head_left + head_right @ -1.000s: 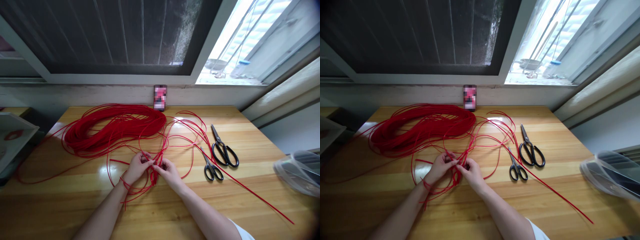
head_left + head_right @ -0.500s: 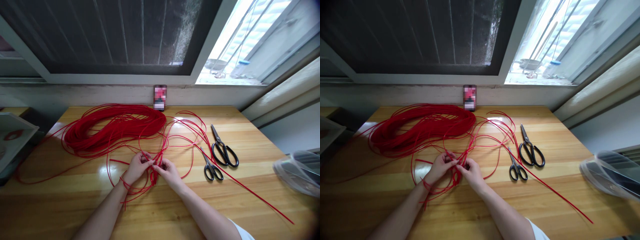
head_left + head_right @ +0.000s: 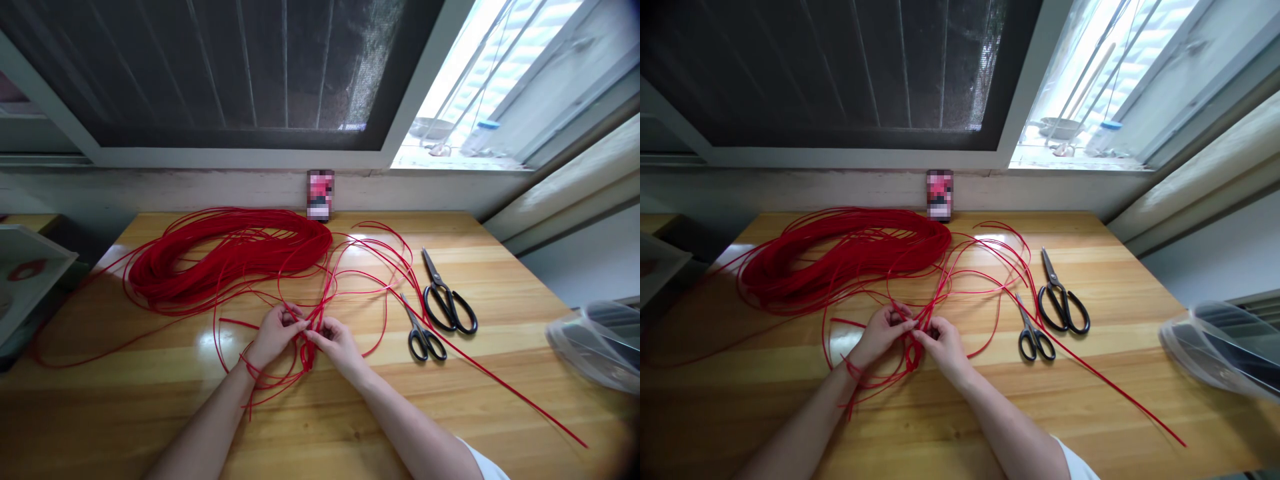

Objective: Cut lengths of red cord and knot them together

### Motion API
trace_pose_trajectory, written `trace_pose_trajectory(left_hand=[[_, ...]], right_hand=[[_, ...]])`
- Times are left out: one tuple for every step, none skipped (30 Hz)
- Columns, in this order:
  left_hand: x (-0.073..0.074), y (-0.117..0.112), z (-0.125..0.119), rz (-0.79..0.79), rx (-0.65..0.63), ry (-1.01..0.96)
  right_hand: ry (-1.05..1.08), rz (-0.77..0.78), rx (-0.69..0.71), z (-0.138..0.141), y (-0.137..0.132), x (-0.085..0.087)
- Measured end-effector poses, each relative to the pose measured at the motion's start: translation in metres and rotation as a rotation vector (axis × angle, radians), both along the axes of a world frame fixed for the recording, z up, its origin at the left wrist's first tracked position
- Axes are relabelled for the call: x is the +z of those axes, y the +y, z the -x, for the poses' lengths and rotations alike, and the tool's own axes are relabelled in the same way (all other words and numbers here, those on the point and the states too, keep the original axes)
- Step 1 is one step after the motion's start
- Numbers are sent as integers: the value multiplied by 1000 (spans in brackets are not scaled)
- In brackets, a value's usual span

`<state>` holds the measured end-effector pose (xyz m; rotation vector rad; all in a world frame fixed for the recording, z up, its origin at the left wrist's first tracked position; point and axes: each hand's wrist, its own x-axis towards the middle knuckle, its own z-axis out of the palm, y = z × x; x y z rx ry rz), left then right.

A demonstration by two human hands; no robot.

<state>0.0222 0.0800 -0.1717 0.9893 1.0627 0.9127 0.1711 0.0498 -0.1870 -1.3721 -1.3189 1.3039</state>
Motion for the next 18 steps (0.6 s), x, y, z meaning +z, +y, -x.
trace_pose_trajectory(left_hand=[[0, 0, 0, 0, -1, 2], [1, 0, 0, -1, -1, 5], [1, 0, 0, -1, 0, 9], [2, 0, 0, 1, -1, 13], [3, 0, 0, 4, 0, 12], [4, 0, -1, 8, 3, 8], [5, 1, -1, 12, 6, 1], [6, 1, -2, 15, 9, -5], [7, 1, -2, 16, 13, -9], [7, 1, -2, 14, 21, -11], [7, 1, -2, 10, 32, -10], [7, 1, -3, 5, 41, -7], [7, 1, -3, 0, 48, -4], [6, 0, -3, -3, 50, -1], [6, 0, -3, -5, 46, 2], [5, 0, -3, -5, 38, 6], [4, 0, -3, -4, 33, 9], [4, 0, -2, -3, 33, 9]], right_hand=[[9, -4, 7, 0, 0, 0], [15, -7, 14, 0, 0, -1], [18, -10, 17, -1, 0, -2], [19, -13, 16, -1, 0, -2], [21, -16, 8, 0, -1, -2], [27, -20, -6, 0, -1, -3], [39, -26, -21, 0, -2, -3], [60, -33, -35, 1, -2, -2], [87, -43, -44, 1, -3, -2], [113, -57, -47, 2, -3, -1], [127, -75, -46, 2, -3, 0], [125, -98, -41, 2, -4, 0], [105, -122, -34, 2, -4, 0], [76, -146, -28, 1, -4, 0], [43, -167, -19, 1, -3, -1], [17, -182, -11, 0, -3, -2], [4, -189, -6, 0, -2, -2], [4, -187, -6, 0, -1, -3]])
